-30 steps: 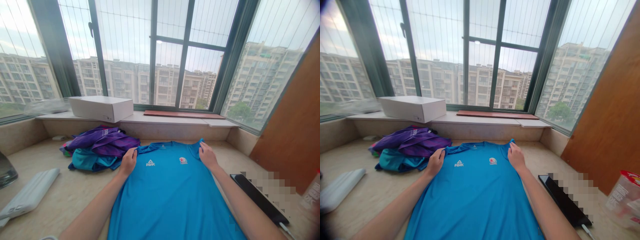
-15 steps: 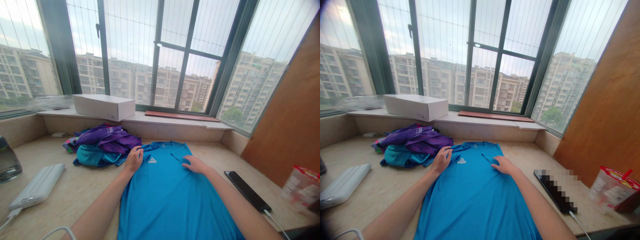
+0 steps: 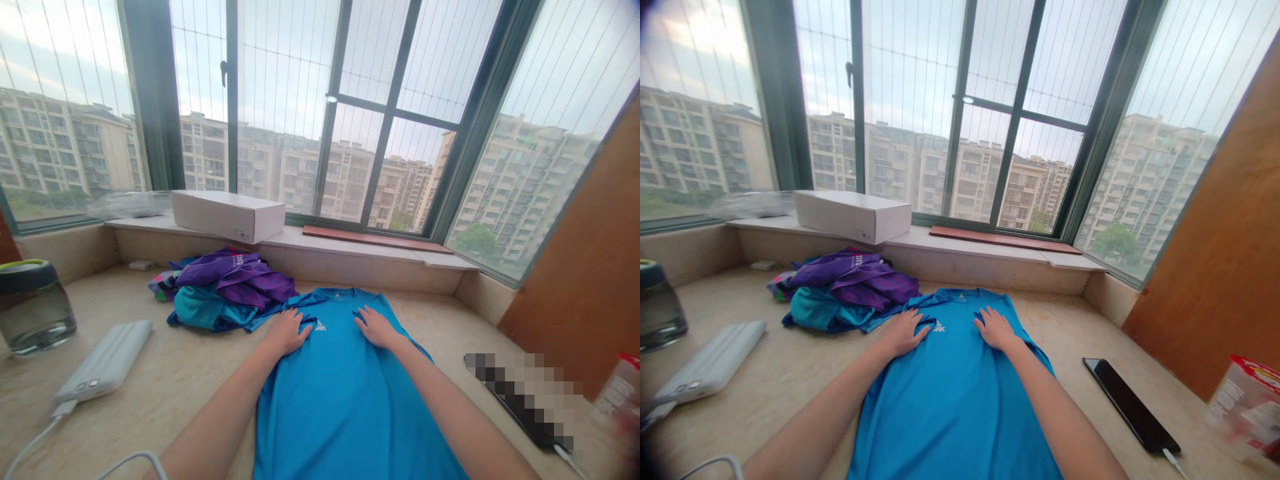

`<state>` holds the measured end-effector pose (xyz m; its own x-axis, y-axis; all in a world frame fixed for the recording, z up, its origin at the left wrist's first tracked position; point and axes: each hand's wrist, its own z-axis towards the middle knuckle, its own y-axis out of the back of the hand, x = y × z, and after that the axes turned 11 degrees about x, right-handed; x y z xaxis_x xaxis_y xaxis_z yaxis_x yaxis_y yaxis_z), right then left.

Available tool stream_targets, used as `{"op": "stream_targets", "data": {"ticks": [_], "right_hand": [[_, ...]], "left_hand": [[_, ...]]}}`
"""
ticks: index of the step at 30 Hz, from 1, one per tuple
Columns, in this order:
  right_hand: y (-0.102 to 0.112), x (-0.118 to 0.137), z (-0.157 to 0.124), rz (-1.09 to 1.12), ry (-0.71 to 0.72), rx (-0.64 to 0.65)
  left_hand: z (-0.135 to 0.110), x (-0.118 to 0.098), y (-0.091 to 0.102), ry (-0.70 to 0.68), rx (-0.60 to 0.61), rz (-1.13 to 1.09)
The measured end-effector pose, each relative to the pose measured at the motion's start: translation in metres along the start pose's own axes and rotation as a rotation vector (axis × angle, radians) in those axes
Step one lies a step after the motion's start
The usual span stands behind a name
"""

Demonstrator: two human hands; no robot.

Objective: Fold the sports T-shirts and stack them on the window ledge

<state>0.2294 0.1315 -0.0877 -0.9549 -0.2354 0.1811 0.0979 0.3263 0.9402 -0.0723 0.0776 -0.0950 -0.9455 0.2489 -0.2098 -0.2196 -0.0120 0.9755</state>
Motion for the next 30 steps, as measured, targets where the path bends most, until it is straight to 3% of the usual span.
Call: {"op": "stream_targets", "data": {"ticks": [5, 11, 17, 25, 30], "right_hand": [[-0.008, 0.013, 0.007, 0.003, 0.002, 0.019], [-0.012, -0.004, -0.007, 0.014, -0.002, -0.021], [-0.012, -0.007, -0.011, 0.036, 0.023, -0.067], [-0.011, -0.003, -0.015, 0.017, 0.033, -0.226], [-0.009, -0.003, -0.014, 0.019, 0.015, -0.241]], "left_hand": [[-0.005, -0.013, 0.007, -0.049, -0.010, 0.048], [-0.001, -0.031, 0.023, 0.025, -0.044, 0.049], [0.047, -0.044, 0.011, -0.087, 0.101, 0.006], [0.110, -0.030, -0.003, 0.073, 0.246, 0.007], [0.133, -0.022, -0.001, 0.054, 0.266, 0.003]]}}
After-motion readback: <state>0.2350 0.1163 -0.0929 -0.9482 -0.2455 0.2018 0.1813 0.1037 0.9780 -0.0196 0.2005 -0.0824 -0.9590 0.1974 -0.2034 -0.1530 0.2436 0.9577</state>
